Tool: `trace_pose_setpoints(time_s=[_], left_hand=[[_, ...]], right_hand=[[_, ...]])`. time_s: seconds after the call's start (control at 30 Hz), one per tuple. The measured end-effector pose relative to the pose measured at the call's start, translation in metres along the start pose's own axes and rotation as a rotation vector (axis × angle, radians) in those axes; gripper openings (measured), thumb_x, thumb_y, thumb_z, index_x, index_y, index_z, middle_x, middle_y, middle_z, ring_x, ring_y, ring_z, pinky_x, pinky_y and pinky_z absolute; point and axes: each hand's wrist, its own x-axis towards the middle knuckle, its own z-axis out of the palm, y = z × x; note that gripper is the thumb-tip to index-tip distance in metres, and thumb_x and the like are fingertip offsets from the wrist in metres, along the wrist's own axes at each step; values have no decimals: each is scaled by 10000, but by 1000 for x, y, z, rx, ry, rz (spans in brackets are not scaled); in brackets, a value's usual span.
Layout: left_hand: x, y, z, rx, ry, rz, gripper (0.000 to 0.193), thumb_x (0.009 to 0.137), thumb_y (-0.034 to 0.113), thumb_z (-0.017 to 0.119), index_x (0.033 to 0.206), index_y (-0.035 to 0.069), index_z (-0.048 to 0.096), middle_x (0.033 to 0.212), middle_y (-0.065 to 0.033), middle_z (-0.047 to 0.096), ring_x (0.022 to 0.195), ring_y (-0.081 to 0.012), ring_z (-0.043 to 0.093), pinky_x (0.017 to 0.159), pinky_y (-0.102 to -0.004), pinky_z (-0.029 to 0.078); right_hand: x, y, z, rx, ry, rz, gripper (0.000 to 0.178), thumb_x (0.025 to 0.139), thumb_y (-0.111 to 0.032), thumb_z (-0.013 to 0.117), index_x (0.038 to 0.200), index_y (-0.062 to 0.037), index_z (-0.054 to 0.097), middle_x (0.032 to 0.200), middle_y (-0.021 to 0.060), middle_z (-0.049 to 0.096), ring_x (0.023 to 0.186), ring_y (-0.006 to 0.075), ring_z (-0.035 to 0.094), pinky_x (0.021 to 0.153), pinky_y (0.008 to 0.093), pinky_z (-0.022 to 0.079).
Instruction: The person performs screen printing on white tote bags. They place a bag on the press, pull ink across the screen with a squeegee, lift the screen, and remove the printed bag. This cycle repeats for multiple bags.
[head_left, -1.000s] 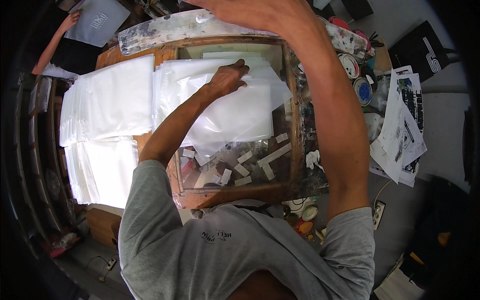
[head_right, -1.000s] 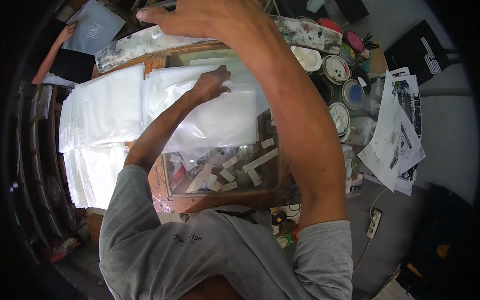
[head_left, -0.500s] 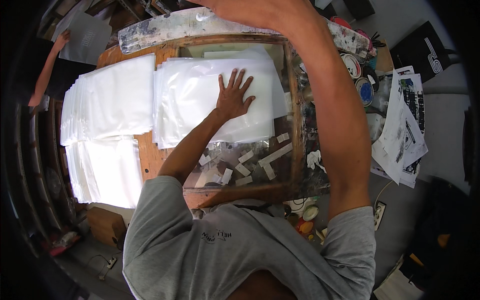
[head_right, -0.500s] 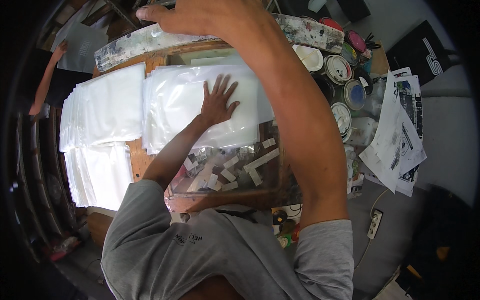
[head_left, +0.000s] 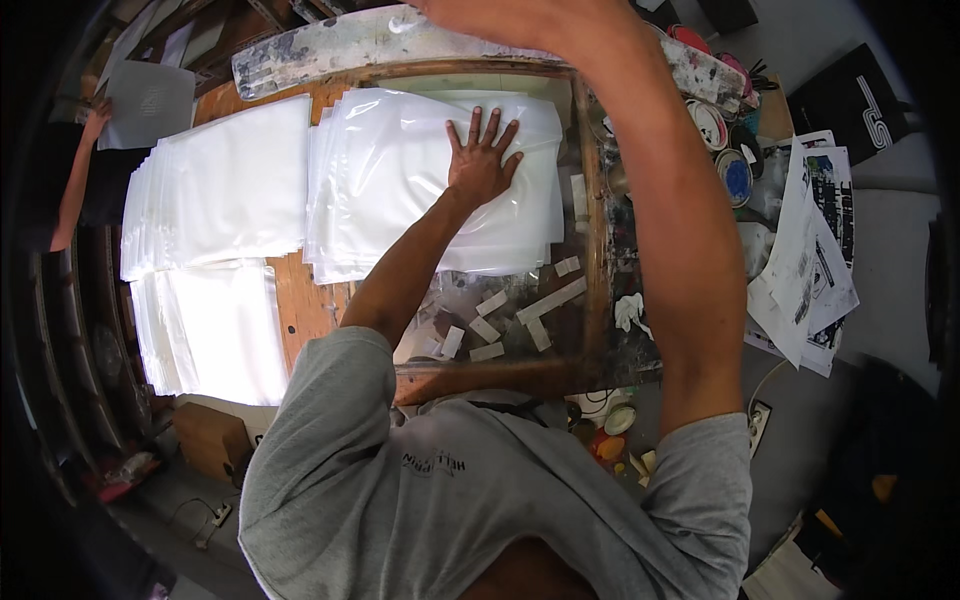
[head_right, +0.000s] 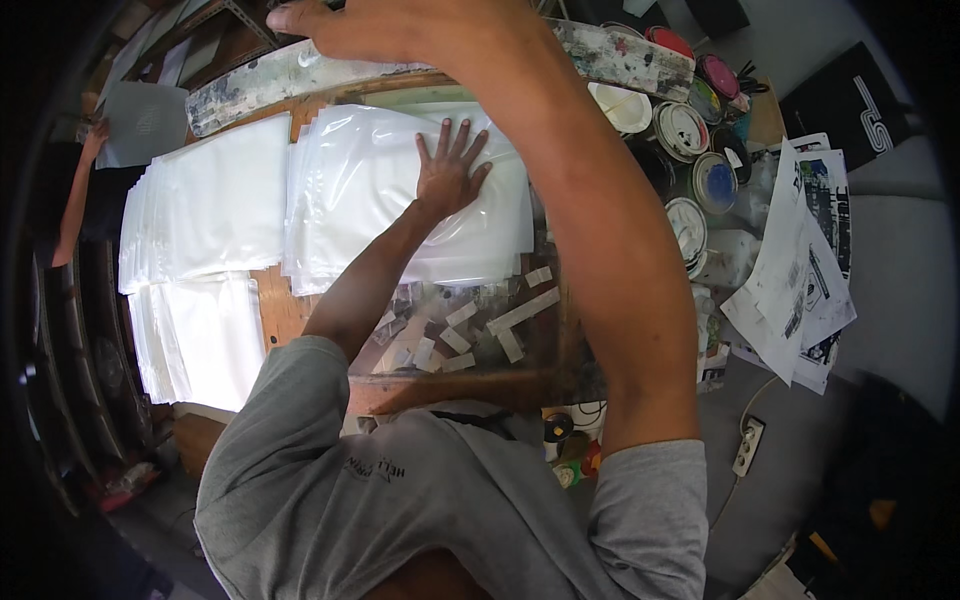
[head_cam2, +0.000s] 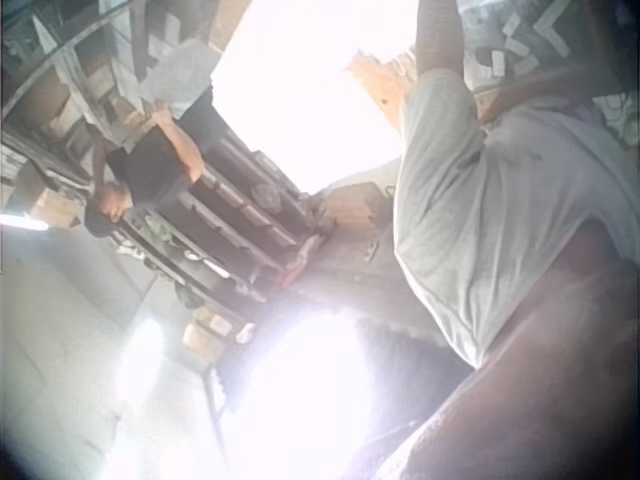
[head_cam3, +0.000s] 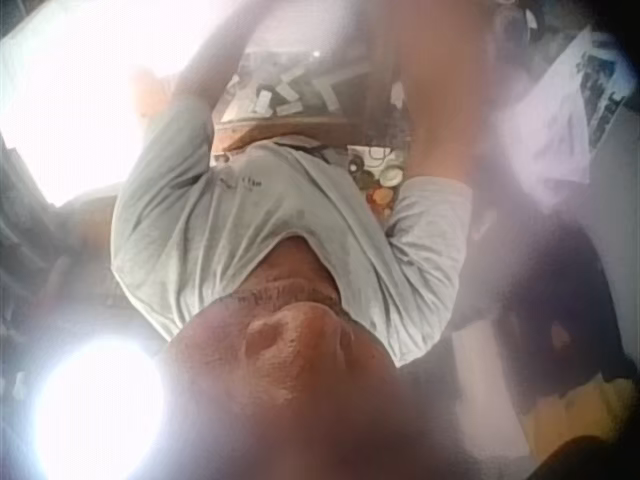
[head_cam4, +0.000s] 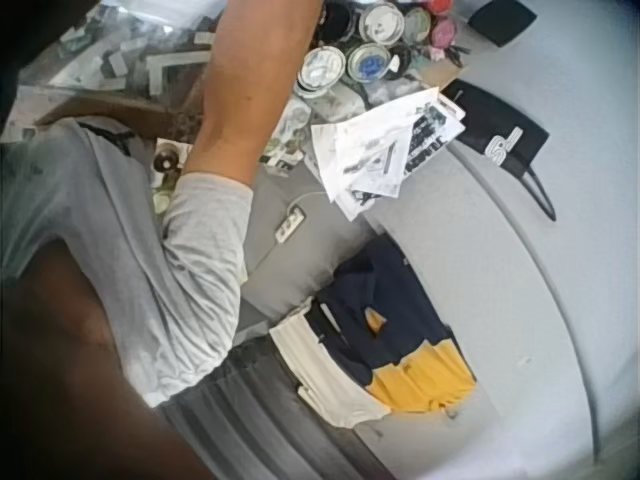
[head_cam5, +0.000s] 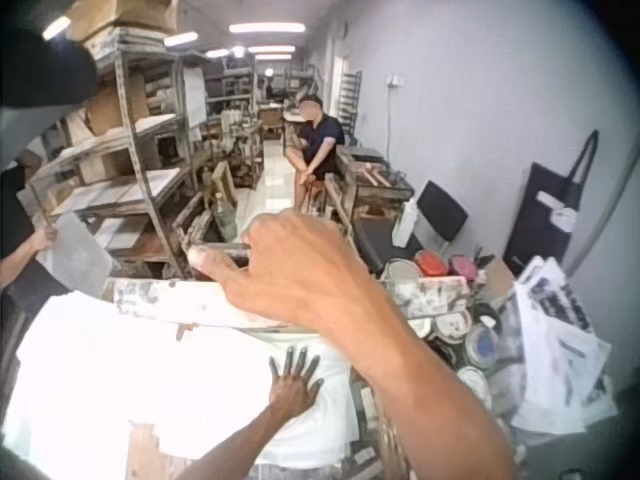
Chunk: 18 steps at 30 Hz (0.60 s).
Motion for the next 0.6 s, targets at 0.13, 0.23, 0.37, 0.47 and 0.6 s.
trace_pose_setpoints(time_s=[0.13,0.23,0.37,0.47,0.6], left_hand=[[1,12,-12,-46,24,-33,855,945,603,563,1569,65,335,1646,-204,252,1539,-465,127,1086,-827,112],[1,16,-32,-25,-96,-123,913,896,663,593,1584,125,327,1651,-213,223,1547,-457,97,1092,-817,105],[7,16,-43,2,-332,-102,926,867,712,591,1587,190,336,1664,-219,187,1551,-458,73,1101,-805,99],[10,23,-45,17,-229,-81,896,875,700,582,1573,178,372,1673,-194,195,1557,-433,94,1110,-800,92],[5,5,-12,57,-169,-82,766,972,611,470,1577,151,375,1691,-121,213,1577,-348,104,1147,-775,41]], right_hand=[[-1,17,5,-12,27,-95,769,976,-610,553,628,69,646,520,124,561,493,246,564,536,441,519],[0,14,8,-16,41,-81,755,982,-604,548,604,45,636,511,110,552,483,232,551,524,430,512],[-1,9,5,-29,13,-48,731,990,-586,550,562,5,600,487,86,529,454,209,515,496,407,490],[2,15,9,-19,15,-40,715,991,-570,562,540,-15,570,473,74,515,438,195,491,480,394,473],[-5,13,3,52,13,-80,707,998,-550,561,551,-2,585,487,94,524,454,213,508,480,402,472]])
